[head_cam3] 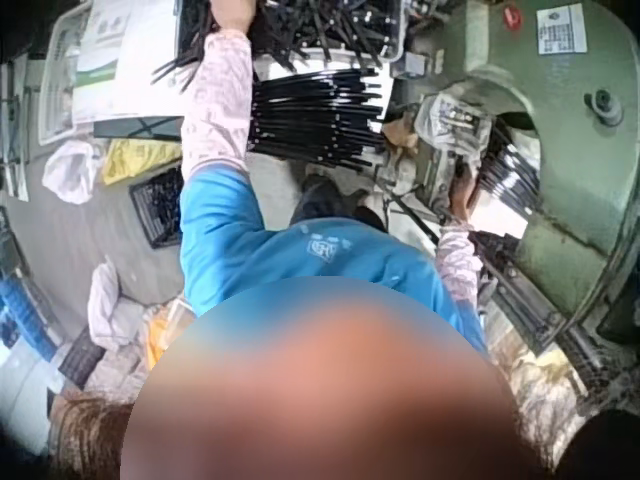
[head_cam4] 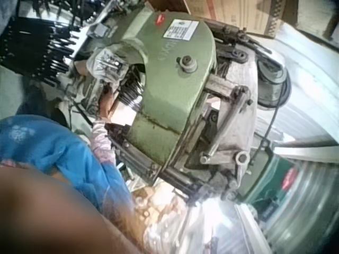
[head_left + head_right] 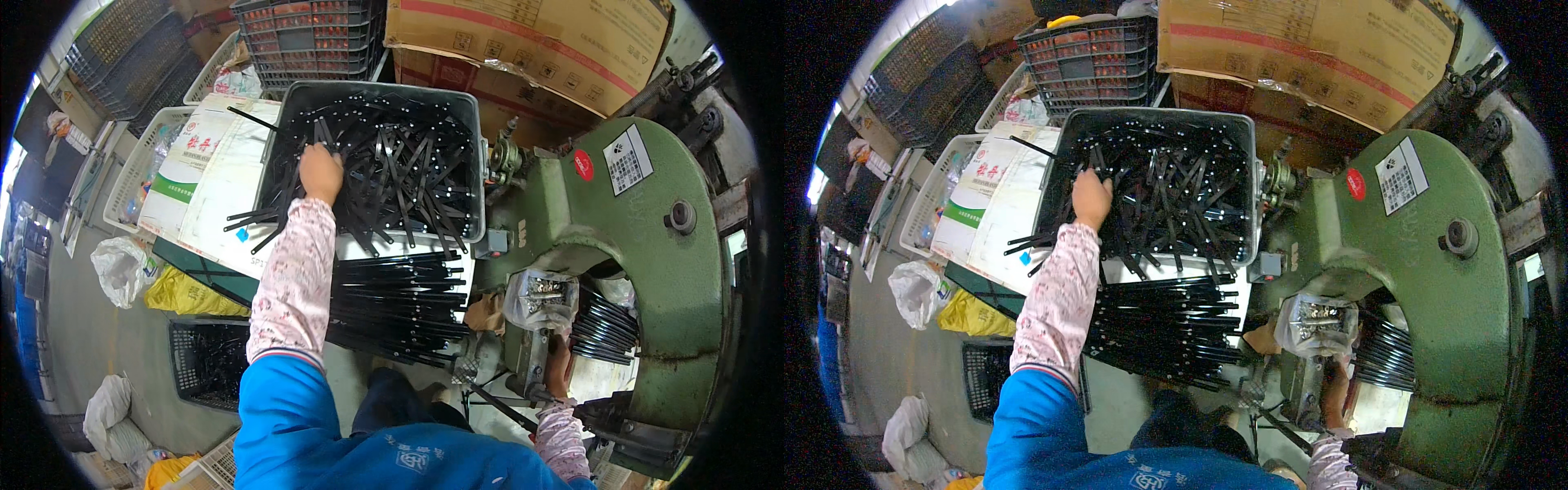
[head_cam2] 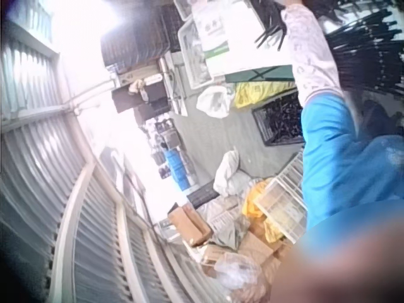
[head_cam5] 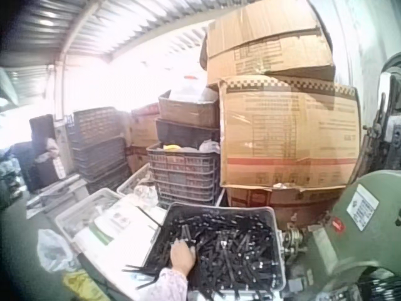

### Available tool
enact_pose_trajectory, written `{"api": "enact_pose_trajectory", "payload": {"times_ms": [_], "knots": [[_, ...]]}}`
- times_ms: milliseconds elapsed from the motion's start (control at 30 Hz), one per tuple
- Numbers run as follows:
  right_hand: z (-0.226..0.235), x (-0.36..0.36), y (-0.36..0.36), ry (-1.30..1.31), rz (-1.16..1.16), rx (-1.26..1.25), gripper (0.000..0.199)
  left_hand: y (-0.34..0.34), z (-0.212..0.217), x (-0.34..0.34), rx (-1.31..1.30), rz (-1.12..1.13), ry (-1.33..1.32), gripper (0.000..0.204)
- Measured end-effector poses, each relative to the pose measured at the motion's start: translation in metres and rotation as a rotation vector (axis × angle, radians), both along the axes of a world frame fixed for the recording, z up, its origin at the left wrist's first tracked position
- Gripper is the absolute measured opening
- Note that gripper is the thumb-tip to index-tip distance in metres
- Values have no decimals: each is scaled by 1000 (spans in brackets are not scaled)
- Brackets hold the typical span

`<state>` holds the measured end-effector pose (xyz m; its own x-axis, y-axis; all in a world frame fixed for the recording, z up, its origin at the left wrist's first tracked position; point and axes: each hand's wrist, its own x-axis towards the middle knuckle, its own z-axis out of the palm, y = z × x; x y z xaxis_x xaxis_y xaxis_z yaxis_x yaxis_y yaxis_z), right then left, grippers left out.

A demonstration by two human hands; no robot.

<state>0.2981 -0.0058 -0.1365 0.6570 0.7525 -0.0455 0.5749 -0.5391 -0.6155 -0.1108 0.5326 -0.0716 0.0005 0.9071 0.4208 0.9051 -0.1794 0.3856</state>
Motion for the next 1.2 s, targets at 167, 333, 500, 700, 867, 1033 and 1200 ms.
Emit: {"api": "enact_pose_trajectory", "payload": {"times_ms": [167,333,500,700,867,1033,1200], "knots": [[-17,8,-3,-142,-78,-6,21,-67,6,40,-70,-136,-232,32],[2,-6,6,26,4,7,39,-102,22,42,-220,-103,-231,27],[-14,7,-17,-106,-57,136,20,-171,76,55,-121,-274,-554,26],[34,-19,-29,90,-7,160,15,-206,-9,89,13,-282,25,54],[-13,16,-104,-307,188,350,32,-216,-33,102,211,-242,-40,48],[45,-18,-147,-123,203,171,15,-313,-20,64,351,6,-288,59],[32,-43,-163,109,178,61,9,-406,-187,14,-190,571,-438,81]]}}
